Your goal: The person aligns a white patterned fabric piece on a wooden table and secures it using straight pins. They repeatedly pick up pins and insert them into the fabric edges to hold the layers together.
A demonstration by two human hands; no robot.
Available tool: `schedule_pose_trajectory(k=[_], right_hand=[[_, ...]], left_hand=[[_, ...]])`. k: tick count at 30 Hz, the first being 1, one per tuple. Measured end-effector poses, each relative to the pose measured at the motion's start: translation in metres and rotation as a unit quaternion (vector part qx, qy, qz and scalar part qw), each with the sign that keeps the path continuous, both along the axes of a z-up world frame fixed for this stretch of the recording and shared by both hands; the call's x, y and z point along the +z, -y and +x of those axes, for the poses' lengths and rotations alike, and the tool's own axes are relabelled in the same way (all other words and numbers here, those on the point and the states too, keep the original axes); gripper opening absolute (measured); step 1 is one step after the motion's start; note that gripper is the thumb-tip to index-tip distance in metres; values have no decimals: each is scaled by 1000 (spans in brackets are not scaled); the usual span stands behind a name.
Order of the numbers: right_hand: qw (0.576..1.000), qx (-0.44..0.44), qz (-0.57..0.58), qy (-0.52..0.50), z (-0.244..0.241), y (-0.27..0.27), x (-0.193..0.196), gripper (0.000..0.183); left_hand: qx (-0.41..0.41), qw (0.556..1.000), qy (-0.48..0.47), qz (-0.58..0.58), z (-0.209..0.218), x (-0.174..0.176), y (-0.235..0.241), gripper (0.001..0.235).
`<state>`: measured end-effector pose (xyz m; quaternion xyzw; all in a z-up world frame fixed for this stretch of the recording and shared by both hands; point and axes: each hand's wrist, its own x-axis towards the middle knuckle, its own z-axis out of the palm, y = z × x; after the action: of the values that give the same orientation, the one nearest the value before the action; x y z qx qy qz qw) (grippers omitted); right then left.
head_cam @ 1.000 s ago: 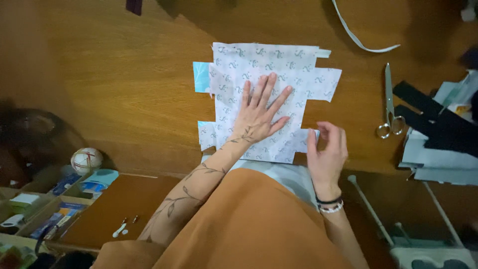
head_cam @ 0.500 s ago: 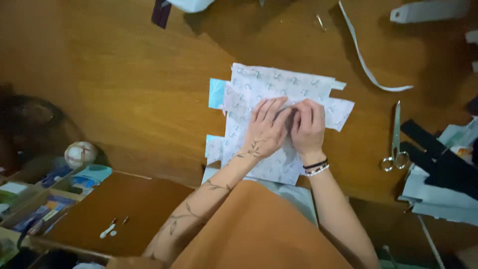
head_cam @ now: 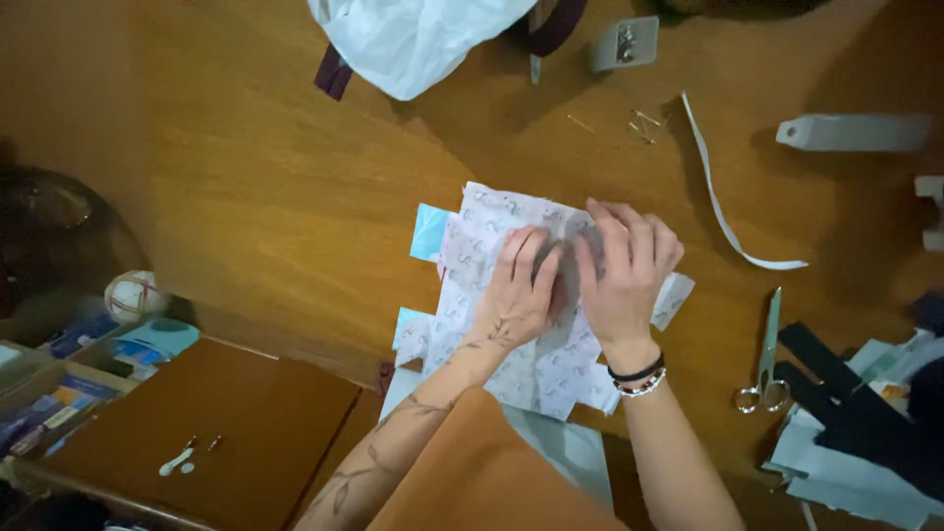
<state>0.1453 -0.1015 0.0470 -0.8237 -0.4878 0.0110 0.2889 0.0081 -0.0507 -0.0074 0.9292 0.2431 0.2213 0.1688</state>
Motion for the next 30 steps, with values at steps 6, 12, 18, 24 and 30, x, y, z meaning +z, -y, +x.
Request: schedule_pose_trajectory(k=[6, 12, 18, 24, 30], right_hand=[[998, 44, 3, 35, 15, 1, -25, 9], [998, 55, 14, 35, 15, 12, -47, 17], [999, 45, 22, 11, 17, -6, -21, 15], [998, 37, 24, 36, 15, 1, -37, 27], [994, 49, 5, 93, 9, 5, -40, 26]], left_hand=[[12, 1000, -8, -11, 6, 5, -1, 43], [24, 999, -21, -2, 7, 0, 2, 46], [29, 999, -24, -12, 7, 0, 2, 46], [46, 998, -37, -6, 9, 4, 2, 48], [53, 995, -82, -14, 5, -2, 7, 55]])
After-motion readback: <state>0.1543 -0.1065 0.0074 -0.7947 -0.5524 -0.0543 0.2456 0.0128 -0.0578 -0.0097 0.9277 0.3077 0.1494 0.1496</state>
